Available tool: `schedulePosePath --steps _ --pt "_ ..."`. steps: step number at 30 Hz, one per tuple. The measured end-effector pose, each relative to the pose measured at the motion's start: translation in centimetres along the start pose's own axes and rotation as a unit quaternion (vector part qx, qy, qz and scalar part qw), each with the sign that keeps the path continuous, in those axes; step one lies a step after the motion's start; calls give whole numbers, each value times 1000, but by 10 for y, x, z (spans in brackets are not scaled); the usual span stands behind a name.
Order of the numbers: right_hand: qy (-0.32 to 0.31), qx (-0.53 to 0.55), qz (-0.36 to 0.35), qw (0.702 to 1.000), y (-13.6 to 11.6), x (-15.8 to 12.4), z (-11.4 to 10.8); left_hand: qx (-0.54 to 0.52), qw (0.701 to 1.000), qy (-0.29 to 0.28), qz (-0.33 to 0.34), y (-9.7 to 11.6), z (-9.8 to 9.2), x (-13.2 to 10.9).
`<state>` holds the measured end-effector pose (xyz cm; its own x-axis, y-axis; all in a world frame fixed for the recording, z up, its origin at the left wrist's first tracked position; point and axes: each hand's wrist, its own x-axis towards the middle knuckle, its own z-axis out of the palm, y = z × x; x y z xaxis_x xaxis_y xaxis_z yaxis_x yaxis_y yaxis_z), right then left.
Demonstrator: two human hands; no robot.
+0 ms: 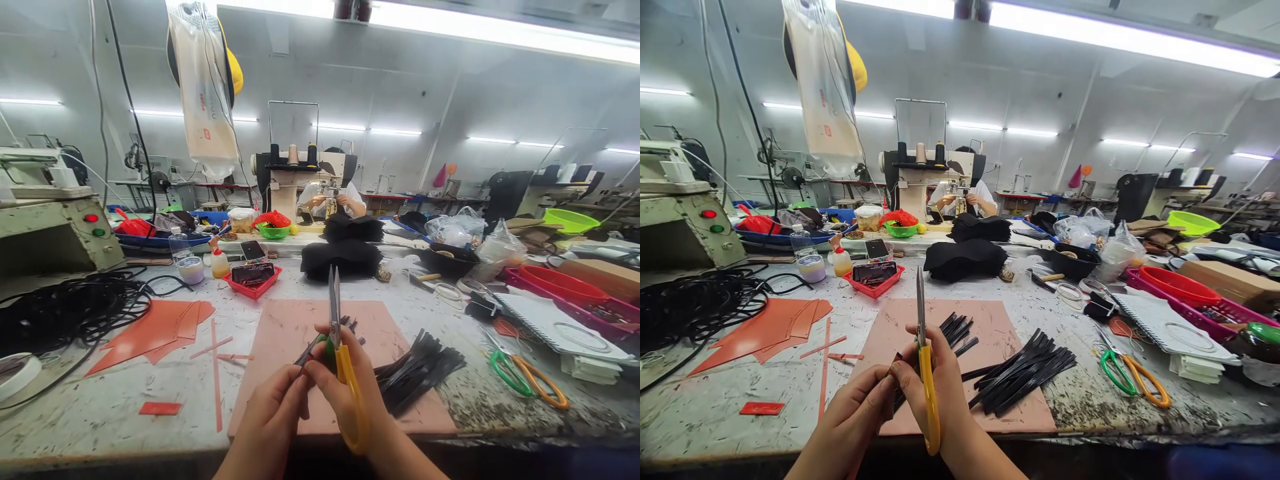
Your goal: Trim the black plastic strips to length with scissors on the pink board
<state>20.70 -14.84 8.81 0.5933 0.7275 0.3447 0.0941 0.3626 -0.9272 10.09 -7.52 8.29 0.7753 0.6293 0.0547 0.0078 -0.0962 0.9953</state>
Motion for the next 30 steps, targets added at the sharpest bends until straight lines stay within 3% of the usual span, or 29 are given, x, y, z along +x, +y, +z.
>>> schedulePosePath --steps 15,20,24,30 --pt "1 -29 -31 999 -1 -3 -3 46 999 -18 -16 -3 2 3" --pt "5 -61 -70 996 0 2 -7 65 996 -39 -52 0 4 1" --pt "79 -109 -126 983 -7 20 -26 83 993 -47 -76 -1 7 -7" --pt "196 -127 -195 953 -39 52 -76 62 991 -90 -72 -5 9 -11"
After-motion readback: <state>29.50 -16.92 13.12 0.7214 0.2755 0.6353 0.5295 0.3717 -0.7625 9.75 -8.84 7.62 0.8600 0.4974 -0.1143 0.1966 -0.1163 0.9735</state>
